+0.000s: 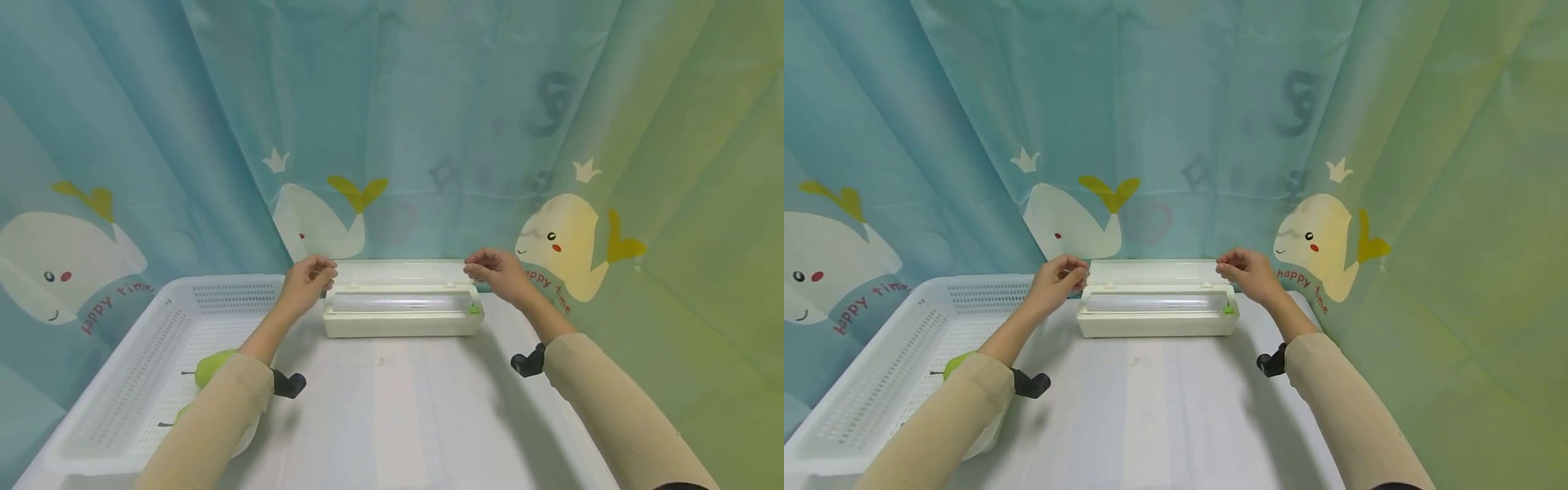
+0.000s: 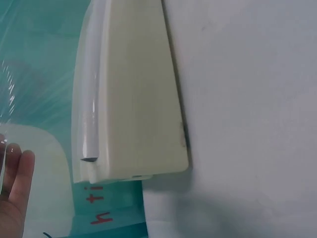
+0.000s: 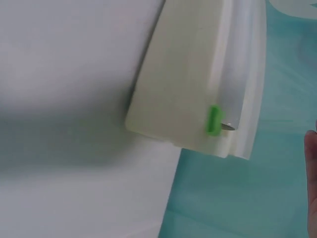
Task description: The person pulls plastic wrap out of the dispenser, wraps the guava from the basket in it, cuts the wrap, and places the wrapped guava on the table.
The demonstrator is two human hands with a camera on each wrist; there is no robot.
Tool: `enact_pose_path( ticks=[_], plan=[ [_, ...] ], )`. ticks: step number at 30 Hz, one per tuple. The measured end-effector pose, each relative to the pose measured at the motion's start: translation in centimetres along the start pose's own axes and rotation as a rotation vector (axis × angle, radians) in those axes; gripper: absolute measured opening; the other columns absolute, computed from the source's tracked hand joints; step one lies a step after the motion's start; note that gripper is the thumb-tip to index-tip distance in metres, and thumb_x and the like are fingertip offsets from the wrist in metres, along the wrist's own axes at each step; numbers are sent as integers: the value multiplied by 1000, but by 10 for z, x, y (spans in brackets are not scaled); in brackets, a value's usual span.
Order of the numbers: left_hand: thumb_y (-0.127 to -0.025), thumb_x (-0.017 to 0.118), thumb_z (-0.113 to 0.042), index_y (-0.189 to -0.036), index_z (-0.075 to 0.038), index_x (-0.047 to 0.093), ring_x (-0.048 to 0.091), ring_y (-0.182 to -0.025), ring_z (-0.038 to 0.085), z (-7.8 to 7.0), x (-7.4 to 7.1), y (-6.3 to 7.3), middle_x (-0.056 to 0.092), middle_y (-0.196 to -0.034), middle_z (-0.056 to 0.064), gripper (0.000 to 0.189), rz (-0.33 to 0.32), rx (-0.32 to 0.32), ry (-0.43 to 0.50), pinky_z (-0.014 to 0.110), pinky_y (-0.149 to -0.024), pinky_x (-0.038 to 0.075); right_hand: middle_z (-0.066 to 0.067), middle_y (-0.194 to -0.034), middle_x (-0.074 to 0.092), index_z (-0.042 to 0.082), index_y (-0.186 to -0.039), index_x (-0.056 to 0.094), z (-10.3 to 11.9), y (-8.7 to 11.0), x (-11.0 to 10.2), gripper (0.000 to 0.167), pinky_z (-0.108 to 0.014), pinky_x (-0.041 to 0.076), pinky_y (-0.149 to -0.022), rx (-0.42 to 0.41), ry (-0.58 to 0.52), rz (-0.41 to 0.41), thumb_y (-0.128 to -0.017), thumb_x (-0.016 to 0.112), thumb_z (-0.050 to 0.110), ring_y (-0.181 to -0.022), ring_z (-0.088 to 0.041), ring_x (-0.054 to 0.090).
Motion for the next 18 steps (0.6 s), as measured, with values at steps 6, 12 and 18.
enact_pose_path(
  ticks=[6, 12, 18],
  plan=[
    [-103, 55, -19, -115, -1, 61, 66, -96, 39, -5, -4, -1, 64, -109, 23, 23, -8, 5, 16, 45, -87, 58, -20, -105, 71, 2, -108, 67, 11, -4, -6, 20, -28, 58, -79, -11, 15, -20, -99, 64, 20, -98, -33, 69],
    [-103, 56, -18, -115, 0, 61, 65, -98, 40, -10, -5, -2, 64, -110, 21, 23, -21, 11, 35, 48, -89, 57, -17, -104, 72, 0, -108, 68, 16, -6, -10, 21, -26, 58, -76, -22, 49, -39, -98, 64, 18, -93, -29, 69],
    [-103, 57, -20, -116, 0, 61, 66, -96, 36, -14, -7, -2, 65, -109, 18, 24, -33, 19, 16, 47, -88, 57, -21, -108, 70, -3, -113, 66, 21, -4, -13, 27, -31, 58, -79, -28, 30, -34, -99, 62, 20, -98, -35, 67]
  ],
)
Point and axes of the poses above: each hand's wrist, its own y-axis away from the middle knuckle, its own x-axis out of the palm, z = x × y, the point moved 6 cm from there along -y, towards the middle knuckle
